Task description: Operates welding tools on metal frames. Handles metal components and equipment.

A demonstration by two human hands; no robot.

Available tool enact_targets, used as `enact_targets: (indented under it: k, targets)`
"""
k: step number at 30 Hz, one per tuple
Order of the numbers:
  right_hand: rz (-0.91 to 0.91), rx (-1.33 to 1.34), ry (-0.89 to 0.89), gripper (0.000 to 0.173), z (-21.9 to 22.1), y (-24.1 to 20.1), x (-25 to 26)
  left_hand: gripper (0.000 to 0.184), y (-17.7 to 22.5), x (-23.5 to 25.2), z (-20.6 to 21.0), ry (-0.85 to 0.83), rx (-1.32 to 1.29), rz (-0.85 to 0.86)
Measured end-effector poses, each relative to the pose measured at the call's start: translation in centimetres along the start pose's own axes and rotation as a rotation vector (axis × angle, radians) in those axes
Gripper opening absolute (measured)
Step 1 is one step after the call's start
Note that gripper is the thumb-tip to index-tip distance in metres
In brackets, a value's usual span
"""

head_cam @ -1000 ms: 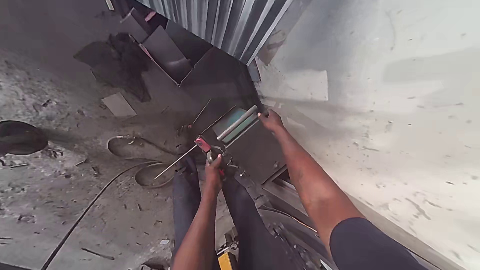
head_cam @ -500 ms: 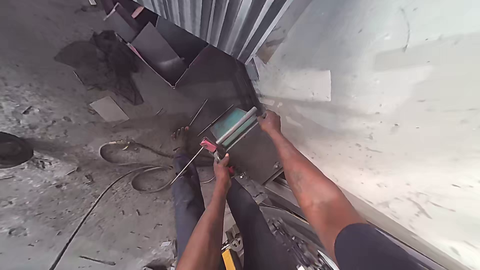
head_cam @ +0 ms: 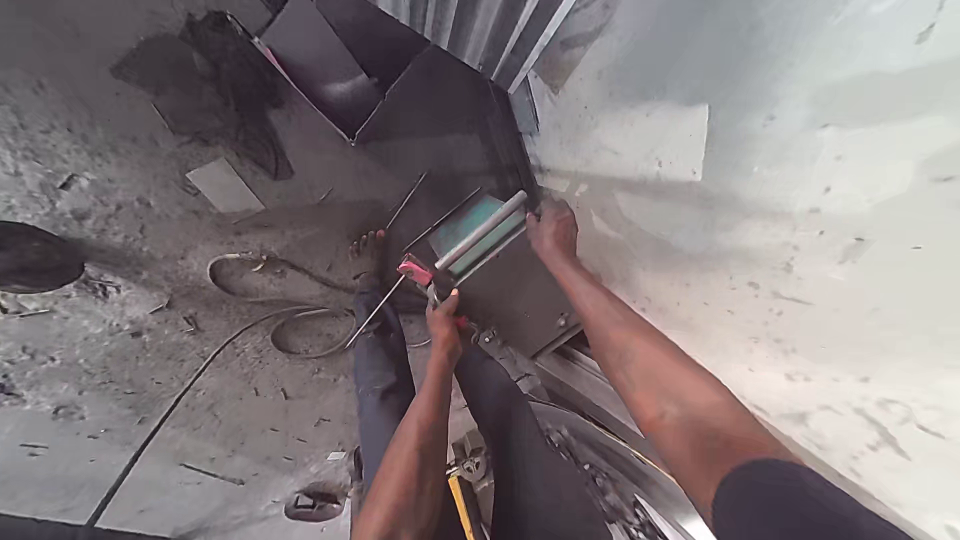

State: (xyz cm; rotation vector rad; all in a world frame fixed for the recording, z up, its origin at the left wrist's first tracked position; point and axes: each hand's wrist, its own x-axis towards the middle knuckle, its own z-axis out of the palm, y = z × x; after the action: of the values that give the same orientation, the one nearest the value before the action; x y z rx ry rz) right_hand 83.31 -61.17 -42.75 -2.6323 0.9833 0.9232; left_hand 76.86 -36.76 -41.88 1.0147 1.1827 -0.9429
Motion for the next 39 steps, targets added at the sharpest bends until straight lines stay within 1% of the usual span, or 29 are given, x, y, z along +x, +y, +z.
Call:
enact_targets:
  k: [1,2,3,4,5,6,8,13,15,18,20,22,24,25,27,28,29,30,31,32,34,36,38,39]
  targets:
    - [-0.175,-0.052,0.019,0.032,0.4,-0.4,-1.7,0.025,0.0,-0.3,-0.4,0.002,0.016,-0.005]
    - [-0.348,-0.092,-0.008,0.031,1.0,-1.0,-2.9,0.024,-0.1,-0.3,-0.8,0.0,0.022,-0.008]
    - [-0.502,-0.117,-0.073,0.031,1.6,-1.7,-3.5,0.025,-0.1,-0.1,-0.8,-0.008,0.017,-0.006]
    - [-0.617,-0.144,-0.165,0.031,2.4,-2.3,-3.7,0.026,-0.1,0.0,-0.8,-0.015,0.009,-0.007]
    - [-0.685,-0.167,-0.254,0.031,3.2,-2.8,-3.7,0.028,-0.2,0.0,-0.8,-0.018,0.003,-0.007]
    - [-0.701,-0.188,-0.333,0.032,3.9,-3.1,-3.8,0.028,-0.4,0.1,-0.8,-0.021,-0.004,-0.006]
    - [-0.671,-0.208,-0.395,0.033,4.4,-3.7,-3.8,0.031,-0.6,0.3,-0.6,-0.019,-0.026,-0.007]
    - [-0.628,-0.256,-0.412,0.025,4.3,-4.6,-4.3,0.028,-0.8,0.8,-0.6,0.009,-0.104,0.018]
    - [-0.612,-0.253,-0.436,0.024,4.3,-4.6,-5.0,0.028,-1.3,0.2,-1.2,0.01,-0.105,0.01]
    - [-0.594,-0.26,-0.442,0.021,4.0,-5.1,-4.3,0.03,-1.3,1.1,-1.0,0.009,-0.111,0.03]
    - [-0.583,-0.279,-0.456,0.022,4.3,-5.0,-4.9,0.031,-1.5,0.5,-1.6,-0.004,-0.087,0.021]
    - [-0.587,-0.306,-0.459,0.024,4.0,-5.2,-3.9,0.03,-1.1,0.9,-1.0,-0.044,-0.099,0.041]
    - [-0.618,-0.263,-0.507,0.024,4.4,-4.8,-5.2,0.029,-1.9,-0.3,-2.4,-0.053,-0.069,0.038]
    - [-0.639,-0.217,-0.512,0.024,3.8,-4.1,-4.9,0.028,-2.0,-0.6,-2.1,-0.062,-0.062,0.035]
    - [-0.685,-0.028,-0.437,0.028,1.7,-3.1,-3.5,0.026,-0.9,0.1,-0.9,-0.072,-0.046,0.063]
    - [-0.653,0.093,-0.368,0.031,0.7,-1.7,-4.5,0.024,-0.9,-0.3,-1.1,-0.071,-0.015,0.063]
    - [-0.568,0.201,-0.27,0.031,-0.3,0.4,-6.3,0.022,-1.2,-1.1,-1.4,-0.066,0.013,0.062]
    - [-0.426,0.282,-0.164,0.032,-1.2,2.9,-7.8,0.02,-1.0,-1.5,-1.4,-0.051,0.027,0.075]
    - [-0.217,0.347,-0.109,0.035,-1.8,5.6,-9.1,0.018,-0.5,-1.6,-1.5,-0.031,0.038,0.104]
    - [0.0,0.422,-0.08,0.038,-1.4,8.9,-10.8,0.019,0.0,-1.9,-2.2,-0.024,0.052,0.139]
    - [0.419,0.58,-0.074,0.04,2.1,15.5,-15.8,0.024,0.5,-3.3,-4.8,-0.054,0.045,0.241]
    - [0.746,0.775,-0.129,0.037,6.4,20.0,-19.8,0.028,0.7,-4.5,-6.5,-0.114,0.005,0.357]
    - [0.972,0.945,-0.15,0.034,9.8,21.7,-23.2,0.025,0.5,-7.1,-7.8,-0.151,-0.016,0.397]
    - [1.039,1.013,-0.148,0.036,11.0,21.9,-24.4,0.026,0.2,-8.9,-8.4,-0.17,-0.014,0.393]
